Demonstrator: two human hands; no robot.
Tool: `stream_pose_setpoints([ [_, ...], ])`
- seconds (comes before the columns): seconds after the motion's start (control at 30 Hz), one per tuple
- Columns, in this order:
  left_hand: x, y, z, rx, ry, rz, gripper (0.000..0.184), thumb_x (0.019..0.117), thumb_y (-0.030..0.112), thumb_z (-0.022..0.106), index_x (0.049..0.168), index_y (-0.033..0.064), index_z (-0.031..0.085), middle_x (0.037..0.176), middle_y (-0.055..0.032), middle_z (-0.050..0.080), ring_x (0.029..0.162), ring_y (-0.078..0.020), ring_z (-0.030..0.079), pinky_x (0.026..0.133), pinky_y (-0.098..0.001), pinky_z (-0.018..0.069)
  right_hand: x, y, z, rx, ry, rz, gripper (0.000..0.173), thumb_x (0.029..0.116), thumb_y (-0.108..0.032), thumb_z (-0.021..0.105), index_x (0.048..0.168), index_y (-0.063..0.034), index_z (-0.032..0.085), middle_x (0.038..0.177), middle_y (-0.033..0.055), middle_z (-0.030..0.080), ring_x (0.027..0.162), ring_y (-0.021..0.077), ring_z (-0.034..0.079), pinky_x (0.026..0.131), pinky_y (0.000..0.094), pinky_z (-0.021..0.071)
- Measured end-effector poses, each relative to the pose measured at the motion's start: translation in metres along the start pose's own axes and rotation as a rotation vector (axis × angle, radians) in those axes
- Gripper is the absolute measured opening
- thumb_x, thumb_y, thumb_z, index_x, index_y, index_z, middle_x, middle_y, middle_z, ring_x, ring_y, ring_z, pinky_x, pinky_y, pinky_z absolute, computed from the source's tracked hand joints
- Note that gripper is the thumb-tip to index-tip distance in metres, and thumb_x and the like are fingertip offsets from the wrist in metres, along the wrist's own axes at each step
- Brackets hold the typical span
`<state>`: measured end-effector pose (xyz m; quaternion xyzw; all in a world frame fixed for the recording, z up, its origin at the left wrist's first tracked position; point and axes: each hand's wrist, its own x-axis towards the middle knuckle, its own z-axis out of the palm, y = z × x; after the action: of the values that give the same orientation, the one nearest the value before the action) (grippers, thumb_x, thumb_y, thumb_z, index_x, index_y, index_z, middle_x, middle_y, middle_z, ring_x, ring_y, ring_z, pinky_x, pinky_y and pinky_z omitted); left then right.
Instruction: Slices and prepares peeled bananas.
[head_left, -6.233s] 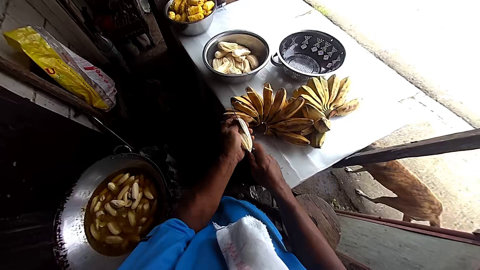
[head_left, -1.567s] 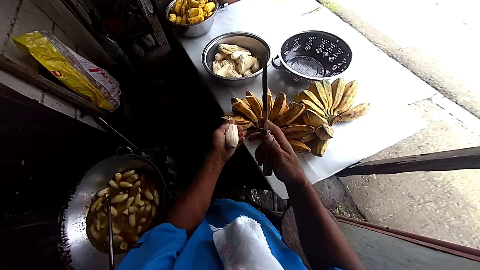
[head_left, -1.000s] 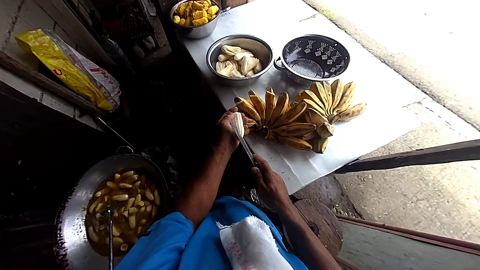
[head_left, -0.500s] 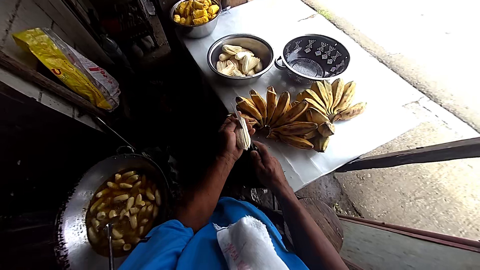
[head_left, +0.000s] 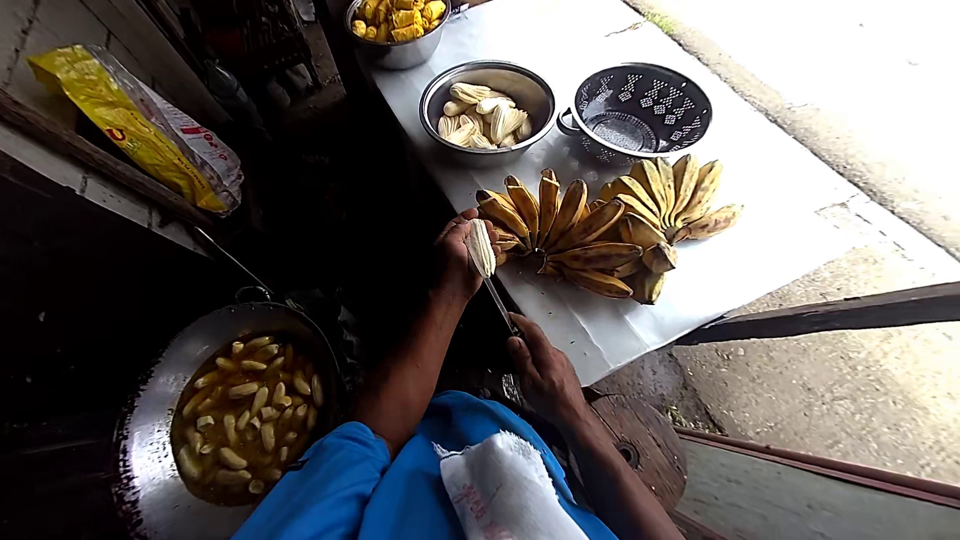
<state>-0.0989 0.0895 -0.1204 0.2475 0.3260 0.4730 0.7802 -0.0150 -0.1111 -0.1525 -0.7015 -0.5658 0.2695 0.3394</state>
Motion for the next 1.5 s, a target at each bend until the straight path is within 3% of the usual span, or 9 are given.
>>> stream_pose_setpoints([
  [0.13,-0.016,-0.024,0.006,-0.073,-0.107,-0.039,0.029,0.1101,0.020,0.028,0.122,0.0102,0.052,0.092,-0.0082,0.066,0.075,-0.0194,0.067,0.062,-0.0323,0.0571,0.037,-0.003,-0.006,-0.043,0.049,0.042,0.046,0.1100,-0.044,0.034,0.146,-0.0219,0.052,0.093,0.0090,0.071,0.084,0.0259,0.069,0.076,0.0533,0.0556],
  [0.3,-0.021,-0.016,0.010,-0.074,-0.040,-0.028,0.030,0.1086,0.016,0.026,0.122,0.0107,0.052,0.093,-0.0081,0.066,0.075,-0.0191,0.067,0.061,-0.0322,0.0564,0.014,0.006,0.000,-0.070,0.055,0.057,0.049,0.1098,-0.044,0.033,0.148,-0.0193,0.051,0.093,0.0083,0.072,0.081,0.0247,0.070,0.072,0.0509,0.0564],
  [0.57,-0.031,-0.024,0.019,-0.050,-0.041,0.007,0.029,0.1078,0.012,0.029,0.126,0.0051,0.051,0.095,-0.0108,0.065,0.080,-0.0225,0.068,0.076,-0.0407,0.0604,0.050,0.008,-0.006,-0.092,0.106,0.062,0.043,0.1105,-0.040,0.035,0.146,-0.0204,0.050,0.095,0.0126,0.072,0.087,0.0325,0.071,0.074,0.0580,0.0555],
  [0.67,-0.021,-0.019,0.017,-0.060,-0.062,-0.009,0.030,0.1091,0.016,0.026,0.125,0.0064,0.050,0.095,-0.0099,0.065,0.082,-0.0223,0.068,0.076,-0.0415,0.0600,0.038,0.008,-0.009,-0.057,0.068,0.078,0.046,0.1103,-0.044,0.034,0.148,-0.0231,0.050,0.093,0.0105,0.071,0.084,0.0277,0.070,0.076,0.0542,0.0555],
  [0.77,-0.007,-0.007,0.011,-0.053,-0.034,-0.004,0.033,0.1107,0.020,0.023,0.127,0.0084,0.049,0.097,-0.0098,0.066,0.083,-0.0214,0.069,0.074,-0.0390,0.0598,0.004,0.009,-0.008,0.008,0.019,0.027,0.049,0.1096,-0.043,0.034,0.147,-0.0171,0.052,0.087,0.0053,0.069,0.070,0.0181,0.065,0.066,0.0438,0.0561],
  [0.97,-0.002,0.005,0.012,-0.030,0.011,0.007,0.030,0.1099,0.017,0.028,0.127,0.0063,0.051,0.096,-0.0110,0.065,0.079,-0.0207,0.068,0.068,-0.0342,0.0591,-0.018,0.002,-0.008,0.072,0.009,-0.025,0.051,0.1101,-0.045,0.034,0.146,-0.0149,0.053,0.088,0.0009,0.068,0.068,0.0107,0.063,0.063,0.0354,0.0560],
  [1.27,-0.019,-0.023,0.016,-0.084,-0.083,-0.058,0.031,0.1106,0.021,0.026,0.120,0.0091,0.053,0.089,-0.0091,0.067,0.074,-0.0202,0.068,0.063,-0.0337,0.0580,0.020,0.007,-0.012,0.009,0.017,0.047,0.047,0.1100,-0.046,0.034,0.146,-0.0214,0.051,0.083,0.0050,0.066,0.071,0.0192,0.064,0.069,0.0458,0.0549],
  [1.4,-0.019,-0.012,0.014,-0.072,-0.008,-0.018,0.033,0.1105,0.019,0.022,0.120,0.0084,0.052,0.092,-0.0087,0.065,0.077,-0.0209,0.068,0.070,-0.0386,0.0599,0.005,0.013,-0.005,-0.027,-0.003,0.050,0.050,0.1098,-0.044,0.032,0.145,-0.0158,0.053,0.088,0.0068,0.070,0.074,0.0210,0.068,0.069,0.0461,0.0562],
  [1.5,-0.026,-0.020,0.018,-0.062,-0.007,-0.014,0.031,0.1100,0.017,0.025,0.122,0.0072,0.052,0.094,-0.0097,0.065,0.081,-0.0226,0.068,0.077,-0.0422,0.0598,0.031,0.011,-0.008,-0.076,0.023,0.084,0.047,0.1101,-0.044,0.033,0.146,-0.0186,0.052,0.095,0.0114,0.072,0.088,0.0289,0.071,0.078,0.0546,0.0553],
])
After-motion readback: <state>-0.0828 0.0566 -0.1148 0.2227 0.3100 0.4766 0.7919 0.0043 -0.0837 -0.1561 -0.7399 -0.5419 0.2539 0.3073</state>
